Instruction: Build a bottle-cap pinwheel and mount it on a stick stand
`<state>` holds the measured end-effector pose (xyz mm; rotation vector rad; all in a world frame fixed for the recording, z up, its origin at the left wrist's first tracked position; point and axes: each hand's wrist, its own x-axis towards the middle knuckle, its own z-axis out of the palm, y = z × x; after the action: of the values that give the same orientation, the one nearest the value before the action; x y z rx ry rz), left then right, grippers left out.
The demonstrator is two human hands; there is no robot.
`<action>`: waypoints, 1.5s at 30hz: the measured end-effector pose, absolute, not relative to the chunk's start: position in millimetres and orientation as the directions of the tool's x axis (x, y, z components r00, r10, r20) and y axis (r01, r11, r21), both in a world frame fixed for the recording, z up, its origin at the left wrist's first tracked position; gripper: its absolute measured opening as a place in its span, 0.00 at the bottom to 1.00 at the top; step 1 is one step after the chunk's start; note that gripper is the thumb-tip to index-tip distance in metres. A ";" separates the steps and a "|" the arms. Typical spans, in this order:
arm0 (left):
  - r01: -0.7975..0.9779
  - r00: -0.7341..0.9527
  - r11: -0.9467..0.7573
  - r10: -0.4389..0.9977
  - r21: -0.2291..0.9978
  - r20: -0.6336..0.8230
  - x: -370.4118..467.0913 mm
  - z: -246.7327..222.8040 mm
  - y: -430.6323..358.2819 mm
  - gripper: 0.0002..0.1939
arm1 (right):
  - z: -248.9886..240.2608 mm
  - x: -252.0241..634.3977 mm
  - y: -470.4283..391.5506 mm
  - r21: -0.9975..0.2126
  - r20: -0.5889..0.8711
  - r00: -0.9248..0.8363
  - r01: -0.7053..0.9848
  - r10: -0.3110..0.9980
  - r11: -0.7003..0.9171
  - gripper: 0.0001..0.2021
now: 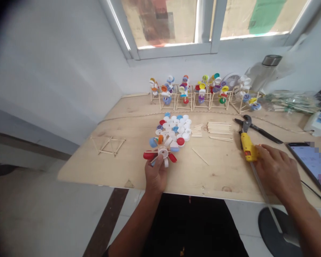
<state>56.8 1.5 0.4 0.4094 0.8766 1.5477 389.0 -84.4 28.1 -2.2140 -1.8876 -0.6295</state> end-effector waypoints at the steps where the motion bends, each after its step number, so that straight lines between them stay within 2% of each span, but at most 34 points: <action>1: -0.685 -0.191 0.035 0.955 0.727 -0.226 56.7 0.3 1.7 0.21 | 28.1 390.5 -82.4 0.149 0.395 0.114 0.971 0.911 -0.186 0.17; 8: -0.695 -0.185 0.037 0.956 0.718 -0.228 56.0 0.2 2.5 0.20 | 19.5 412.0 -69.9 0.189 0.294 0.102 0.968 0.950 -0.163 0.20; 13: -0.710 -0.185 0.034 0.955 0.704 -0.232 55.7 -0.1 2.8 0.21 | 10.3 423.7 -65.5 0.179 0.277 0.101 0.972 0.956 -0.155 0.23; 17: -0.712 -0.175 0.041 0.957 0.701 -0.233 55.6 -0.8 2.9 0.22 | 8.4 427.4 -65.0 0.165 0.279 0.094 0.976 0.956 -0.144 0.22; 24: -0.721 -0.163 0.046 0.959 0.692 -0.233 54.9 0.0 1.5 0.20 | 3.0 433.2 -65.3 0.308 0.310 -0.021 0.948 0.951 -0.079 0.21; 31: -0.730 -0.164 0.035 0.960 0.683 -0.225 54.0 -3.0 2.1 0.19 | 6.7 426.5 -66.7 0.352 0.346 -0.080 0.935 0.935 -0.050 0.21; 45: -0.696 -0.152 0.043 0.967 0.717 -0.204 51.3 -4.4 1.8 0.18 | 17.0 408.1 -67.0 0.329 0.282 0.048 0.933 0.958 -0.144 0.20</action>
<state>51.3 1.8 -4.4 0.4289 0.8338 1.5294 408.1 -67.0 17.0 -2.3145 -2.0909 -0.7051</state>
